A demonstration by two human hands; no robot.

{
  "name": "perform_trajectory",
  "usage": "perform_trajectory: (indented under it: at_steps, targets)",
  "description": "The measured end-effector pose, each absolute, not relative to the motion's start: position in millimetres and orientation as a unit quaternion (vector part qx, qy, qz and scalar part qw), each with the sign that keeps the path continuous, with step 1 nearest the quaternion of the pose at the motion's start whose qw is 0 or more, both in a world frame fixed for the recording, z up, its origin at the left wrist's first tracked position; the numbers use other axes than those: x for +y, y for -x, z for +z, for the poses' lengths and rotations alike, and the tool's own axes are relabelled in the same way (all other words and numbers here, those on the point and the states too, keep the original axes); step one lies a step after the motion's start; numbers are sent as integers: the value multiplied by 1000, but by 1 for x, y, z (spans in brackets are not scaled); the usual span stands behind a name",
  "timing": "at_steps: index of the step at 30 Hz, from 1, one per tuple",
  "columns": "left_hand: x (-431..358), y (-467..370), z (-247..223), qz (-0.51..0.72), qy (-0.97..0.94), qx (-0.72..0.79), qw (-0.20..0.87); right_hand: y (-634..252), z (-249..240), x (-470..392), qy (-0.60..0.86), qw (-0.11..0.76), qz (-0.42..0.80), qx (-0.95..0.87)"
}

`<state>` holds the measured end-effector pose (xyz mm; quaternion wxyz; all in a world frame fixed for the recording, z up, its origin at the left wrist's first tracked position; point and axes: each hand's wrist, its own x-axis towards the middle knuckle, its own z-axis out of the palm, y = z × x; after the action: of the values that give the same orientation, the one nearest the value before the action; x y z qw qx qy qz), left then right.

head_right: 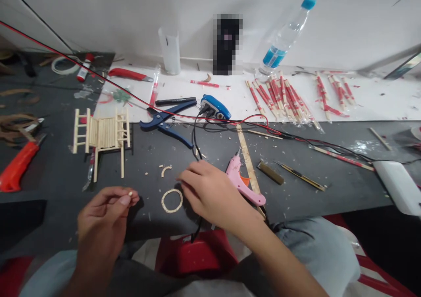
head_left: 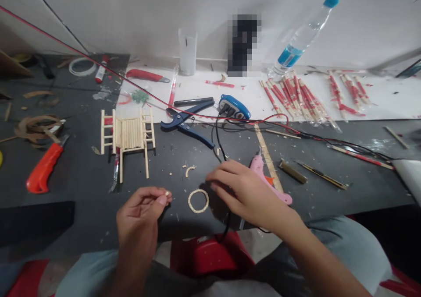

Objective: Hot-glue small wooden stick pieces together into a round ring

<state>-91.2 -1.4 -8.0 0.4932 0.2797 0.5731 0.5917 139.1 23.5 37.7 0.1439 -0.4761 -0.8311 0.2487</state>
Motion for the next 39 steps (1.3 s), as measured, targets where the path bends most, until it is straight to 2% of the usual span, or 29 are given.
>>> perform_trajectory:
  at_steps: [2, 5, 9, 18, 39]
  targets:
    - [-8, 94, -9, 592, -273, 573, 497, -118, 23, 47, 417, 101, 222, -875]
    - [-19, 99, -10, 587, -277, 570, 504, -99, 4, 70, 398, 86, 206, -890]
    - [-33, 104, -13, 570, -290, 570, 516, -100, 1, 78, 395, 93, 213, -889]
    - [-43, 98, -20, 535, -306, 591, 520, -124, 11, 53, 359, 125, 311, -871]
    - [-63, 72, -16, 438, -344, 693, 458, -118, -7, 47, 337, 120, 323, -876]
